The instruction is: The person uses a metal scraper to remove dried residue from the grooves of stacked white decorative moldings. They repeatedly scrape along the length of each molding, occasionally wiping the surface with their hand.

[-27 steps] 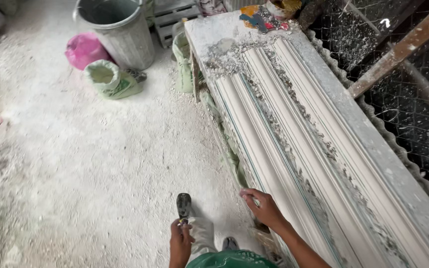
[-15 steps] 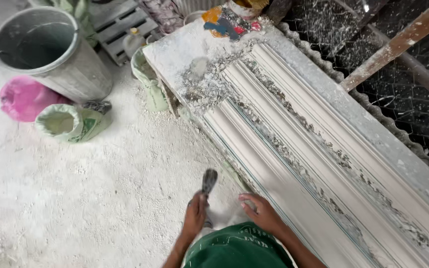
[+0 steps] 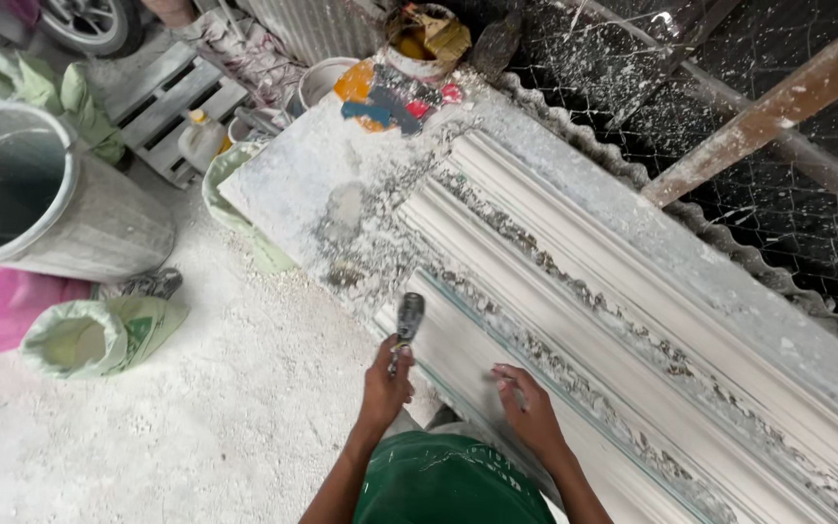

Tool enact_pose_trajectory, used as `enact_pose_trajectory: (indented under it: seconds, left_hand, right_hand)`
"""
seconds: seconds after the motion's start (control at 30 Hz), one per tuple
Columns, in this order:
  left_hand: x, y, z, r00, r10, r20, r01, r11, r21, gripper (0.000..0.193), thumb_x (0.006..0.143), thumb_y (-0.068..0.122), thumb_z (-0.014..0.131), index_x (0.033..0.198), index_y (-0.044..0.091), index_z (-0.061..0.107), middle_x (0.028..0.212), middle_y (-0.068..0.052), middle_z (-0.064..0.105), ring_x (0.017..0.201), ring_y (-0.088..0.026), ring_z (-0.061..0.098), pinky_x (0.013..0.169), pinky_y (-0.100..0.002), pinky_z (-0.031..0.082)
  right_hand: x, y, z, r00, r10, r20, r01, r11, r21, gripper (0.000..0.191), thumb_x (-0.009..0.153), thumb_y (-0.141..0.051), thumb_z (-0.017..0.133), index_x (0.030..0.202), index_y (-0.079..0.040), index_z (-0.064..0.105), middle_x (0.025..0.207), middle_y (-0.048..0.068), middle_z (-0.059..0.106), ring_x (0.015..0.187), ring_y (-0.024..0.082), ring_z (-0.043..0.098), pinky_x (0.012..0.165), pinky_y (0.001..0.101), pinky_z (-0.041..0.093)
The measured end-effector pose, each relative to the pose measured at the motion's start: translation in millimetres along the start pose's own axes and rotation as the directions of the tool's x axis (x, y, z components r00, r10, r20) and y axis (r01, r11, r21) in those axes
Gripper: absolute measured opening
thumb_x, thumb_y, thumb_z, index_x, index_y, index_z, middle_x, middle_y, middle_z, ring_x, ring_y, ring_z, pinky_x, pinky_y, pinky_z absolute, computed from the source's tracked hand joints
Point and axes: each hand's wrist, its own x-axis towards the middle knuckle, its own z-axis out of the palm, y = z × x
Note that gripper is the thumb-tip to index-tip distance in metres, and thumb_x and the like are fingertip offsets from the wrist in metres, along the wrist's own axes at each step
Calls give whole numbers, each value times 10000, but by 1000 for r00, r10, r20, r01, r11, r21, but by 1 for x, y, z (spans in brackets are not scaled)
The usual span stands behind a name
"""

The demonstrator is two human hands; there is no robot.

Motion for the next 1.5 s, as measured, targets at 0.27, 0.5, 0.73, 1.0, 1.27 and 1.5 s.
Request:
enact_pose_trajectory:
  seconds: [0.27, 0.5, 0.73, 1.0, 1.27, 1.5]
  left_hand:
    - [153, 37, 9, 809, 575, 121, -581, 751, 313, 399, 1040, 219, 585, 1372, -2, 558, 1123, -296, 694, 919, -454, 694, 765, -499, 591]
    - [354, 97, 11, 872, 387, 299, -485, 606, 631, 364, 994, 213, 553, 1301, 18, 560, 1031, -219, 697, 834, -430, 710, 680, -520, 591]
    - [400, 97, 35, 780, 348, 520, -621, 328, 712, 340, 968, 112, 555, 1292, 11, 573, 1001, -155, 707, 791, -326, 750, 635, -422, 629]
    - [390, 124, 49, 802, 218, 556, -596, 357, 720, 383, 961, 96, 556, 1308, -66, 547, 1034, -212, 694, 808, -325, 757, 622, -398, 642]
    - [405, 156, 58, 798, 9, 603, -527, 495, 690, 292, 1032, 127, 491, 1225, -71, 584, 1072, -245, 695, 912, -343, 746, 746, -445, 634]
    - [412, 132, 31, 785, 122, 608, -566, 540, 623, 394, 986, 134, 497, 1310, -85, 540, 1060, -259, 688, 844, -399, 734, 700, -482, 622]
  right_hand:
    - [115, -15, -39, 993, -27, -117, 33, 998, 46, 441, 997, -291, 579, 1390, -92, 591, 1296, 110, 715, 1155, 247, 676, 945, 387, 551]
    - [281, -109, -42, 986, -55, -158, 33, 990, -134, 450, 1024, -379, 531, 1372, -103, 606, 1361, 118, 638, 1190, 261, 655, 925, 395, 557]
    - [436, -144, -40, 993, 67, -98, -97, 931, -351, 485, 1026, -432, 486, 1408, -155, 599, 1260, 167, 627, 1124, 298, 657, 969, 411, 536]
    - [521, -144, -16, 936, 351, -19, -277, 705, -652, 381, 993, -398, 500, 1176, -167, 741, 1102, 113, 736, 1041, 322, 685, 921, 458, 535]
    - [534, -141, -21, 939, 336, 76, -320, 931, -174, 400, 976, -426, 630, 1183, -110, 762, 1073, 97, 777, 966, 227, 702, 885, 371, 554]
    - [504, -120, -21, 921, 389, 32, -380, 875, 300, 445, 981, -391, 663, 1256, -42, 667, 1159, 86, 746, 1067, 171, 711, 949, 312, 586]
